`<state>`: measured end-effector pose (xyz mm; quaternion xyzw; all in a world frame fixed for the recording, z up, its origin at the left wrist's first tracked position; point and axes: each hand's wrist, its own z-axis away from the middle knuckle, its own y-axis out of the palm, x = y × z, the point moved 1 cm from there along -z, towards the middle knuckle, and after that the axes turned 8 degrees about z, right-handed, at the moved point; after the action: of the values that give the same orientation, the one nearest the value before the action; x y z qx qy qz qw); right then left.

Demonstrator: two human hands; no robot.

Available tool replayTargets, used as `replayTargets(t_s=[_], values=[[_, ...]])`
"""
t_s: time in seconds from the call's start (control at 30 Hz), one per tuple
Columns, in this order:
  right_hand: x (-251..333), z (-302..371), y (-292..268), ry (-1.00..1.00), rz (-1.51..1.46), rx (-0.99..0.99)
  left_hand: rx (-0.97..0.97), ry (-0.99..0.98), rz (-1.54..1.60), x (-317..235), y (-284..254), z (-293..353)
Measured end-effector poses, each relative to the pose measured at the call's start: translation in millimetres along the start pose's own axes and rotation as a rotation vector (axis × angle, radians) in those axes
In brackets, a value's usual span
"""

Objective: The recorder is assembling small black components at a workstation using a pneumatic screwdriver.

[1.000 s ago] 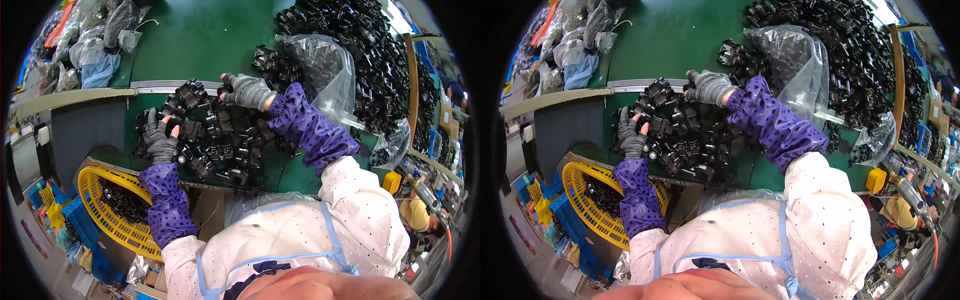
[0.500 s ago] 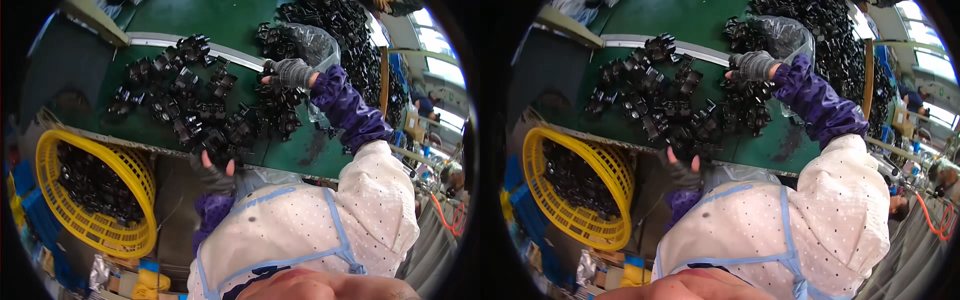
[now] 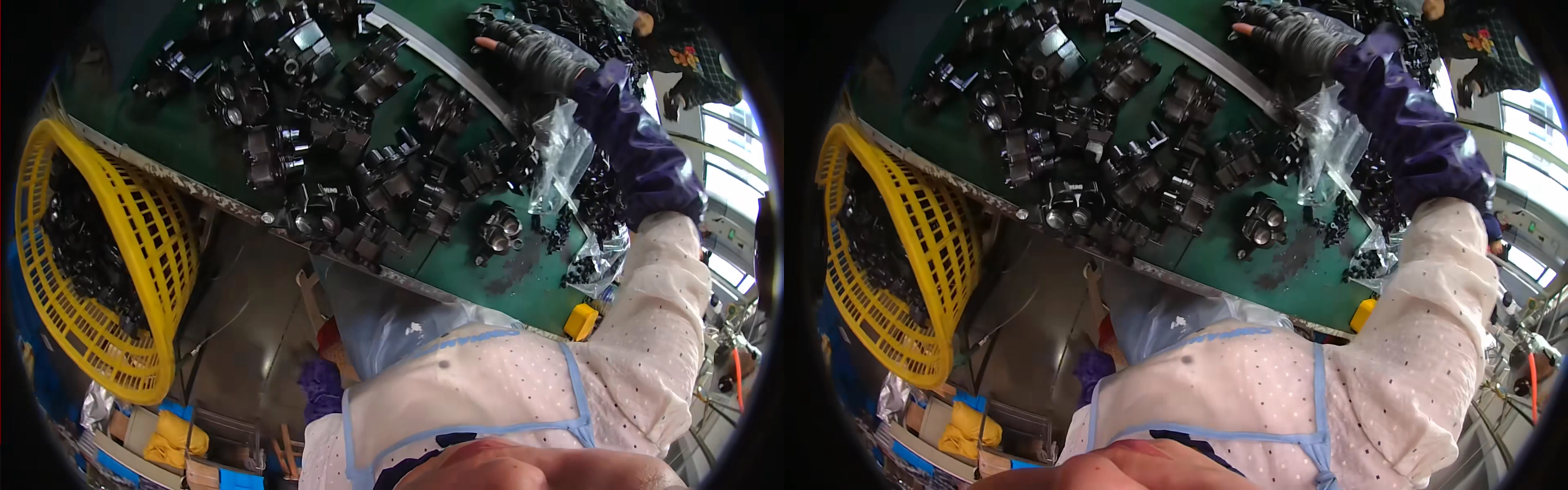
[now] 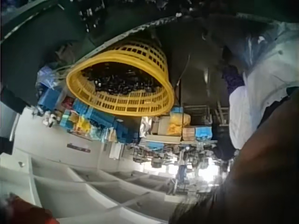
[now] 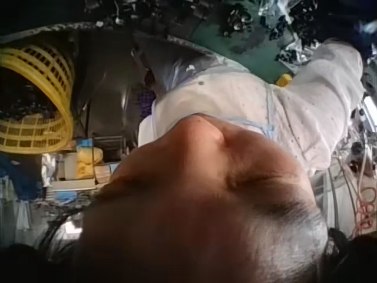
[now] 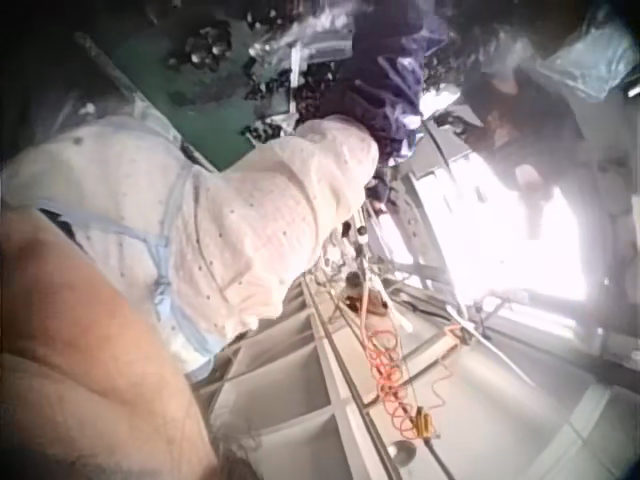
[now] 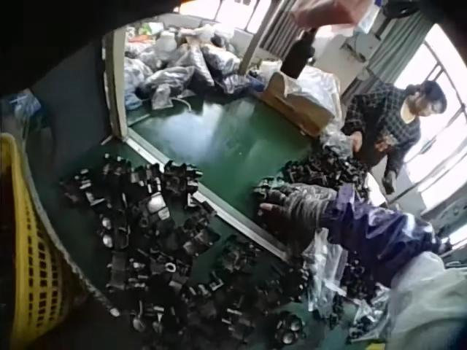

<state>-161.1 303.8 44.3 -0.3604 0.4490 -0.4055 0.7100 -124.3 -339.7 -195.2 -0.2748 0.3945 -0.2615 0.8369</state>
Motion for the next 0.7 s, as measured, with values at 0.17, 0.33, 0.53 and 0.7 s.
replayTargets(t_s=[0.17,0.33,0.53,0.7], values=[[2,-19,9,0.079,-0.29,-0.117,0.143,-0.281,-0.067,95,3,38],[2,-45,3,0.415,-1.024,0.006,0.252,-0.279,-0.097,82,17,26],[-6,-55,47,0.73,-1.581,0.05,0.334,-0.2,-0.106,37,16,29],[9,-59,81,1.244,-2.538,-0.167,0.396,-0.064,-0.096,-5,24,16]])
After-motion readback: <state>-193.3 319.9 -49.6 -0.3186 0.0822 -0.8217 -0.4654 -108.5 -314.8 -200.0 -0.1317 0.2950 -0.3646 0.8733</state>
